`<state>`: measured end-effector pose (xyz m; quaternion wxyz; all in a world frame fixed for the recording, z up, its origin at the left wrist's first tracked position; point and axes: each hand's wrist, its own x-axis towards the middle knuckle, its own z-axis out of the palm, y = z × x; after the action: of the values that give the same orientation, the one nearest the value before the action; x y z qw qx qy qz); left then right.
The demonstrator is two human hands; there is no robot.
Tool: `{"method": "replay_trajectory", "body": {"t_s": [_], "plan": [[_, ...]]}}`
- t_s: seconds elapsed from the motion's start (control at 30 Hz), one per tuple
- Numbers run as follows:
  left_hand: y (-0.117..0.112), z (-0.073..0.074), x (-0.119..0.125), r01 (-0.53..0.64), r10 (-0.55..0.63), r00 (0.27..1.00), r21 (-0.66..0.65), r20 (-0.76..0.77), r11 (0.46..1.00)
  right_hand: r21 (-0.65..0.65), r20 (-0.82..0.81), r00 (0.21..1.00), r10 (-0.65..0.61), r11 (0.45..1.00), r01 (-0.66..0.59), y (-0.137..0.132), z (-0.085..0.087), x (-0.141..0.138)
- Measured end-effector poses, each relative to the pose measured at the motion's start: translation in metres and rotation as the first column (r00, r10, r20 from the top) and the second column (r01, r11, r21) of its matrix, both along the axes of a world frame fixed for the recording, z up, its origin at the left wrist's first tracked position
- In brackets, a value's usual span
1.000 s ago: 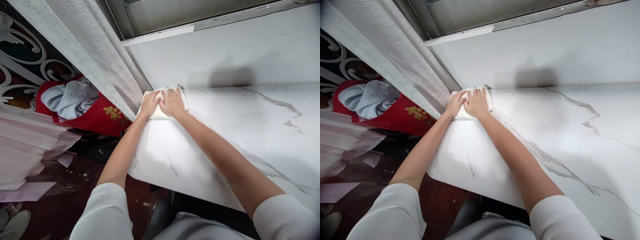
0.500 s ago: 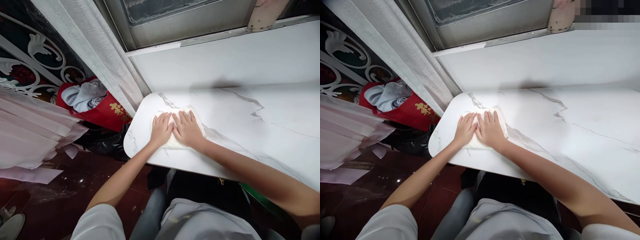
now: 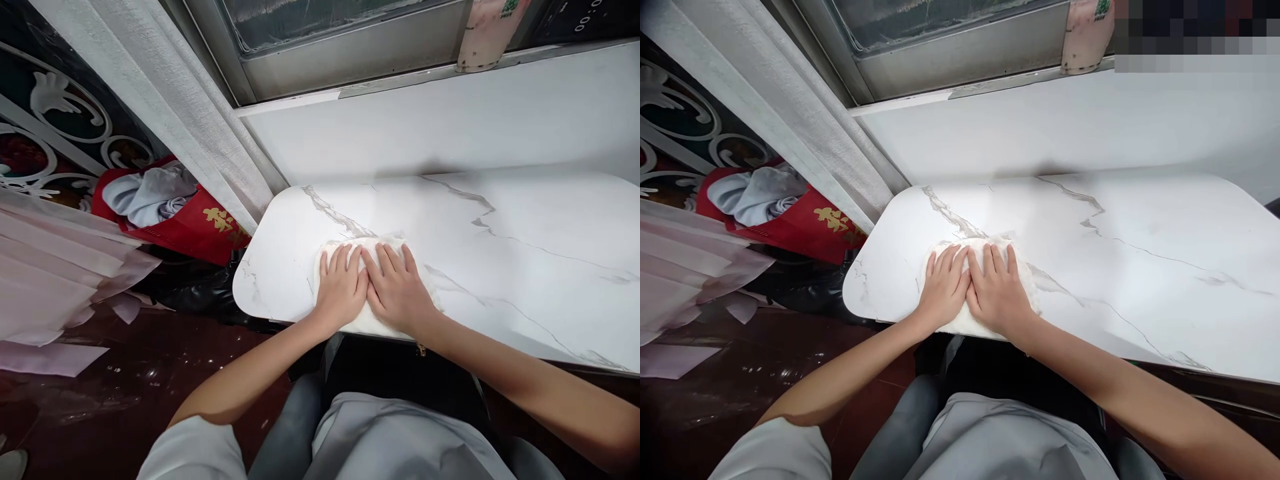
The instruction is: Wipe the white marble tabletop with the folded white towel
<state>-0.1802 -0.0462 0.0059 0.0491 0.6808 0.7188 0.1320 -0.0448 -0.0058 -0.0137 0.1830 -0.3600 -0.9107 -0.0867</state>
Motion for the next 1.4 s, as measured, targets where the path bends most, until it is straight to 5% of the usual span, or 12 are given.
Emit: {"method": "replay_trajectory", "body": {"t_s": [0.17,0.43,0.73,1.07,1.4], "plan": [[0.045,-0.002,-0.009,-0.033,0.033,0.998,0.004,-0.056,0.999,-0.044,0.035,0.999,0.04,0.998,-0.038,0.055,0.0,-0.011],[0.152,-0.005,-0.033,-0.076,0.078,0.996,0.033,-0.05,0.997,-0.099,0.067,0.995,0.073,0.993,-0.066,0.168,0.002,-0.04],[0.229,-0.006,-0.026,0.023,-0.024,1.0,0.061,0.013,0.998,-0.166,0.043,0.999,-0.018,0.986,0.025,0.236,-0.001,-0.022],[0.217,-0.006,0.004,0.015,-0.016,0.999,0.041,0.039,0.999,-0.15,0.035,0.996,-0.084,0.985,0.088,0.221,-0.003,0.007],[0.133,-0.007,0.04,0.002,-0.003,1.0,0.079,0.019,0.997,-0.058,0.081,0.996,-0.025,0.998,0.03,0.144,-0.007,0.046]]}}
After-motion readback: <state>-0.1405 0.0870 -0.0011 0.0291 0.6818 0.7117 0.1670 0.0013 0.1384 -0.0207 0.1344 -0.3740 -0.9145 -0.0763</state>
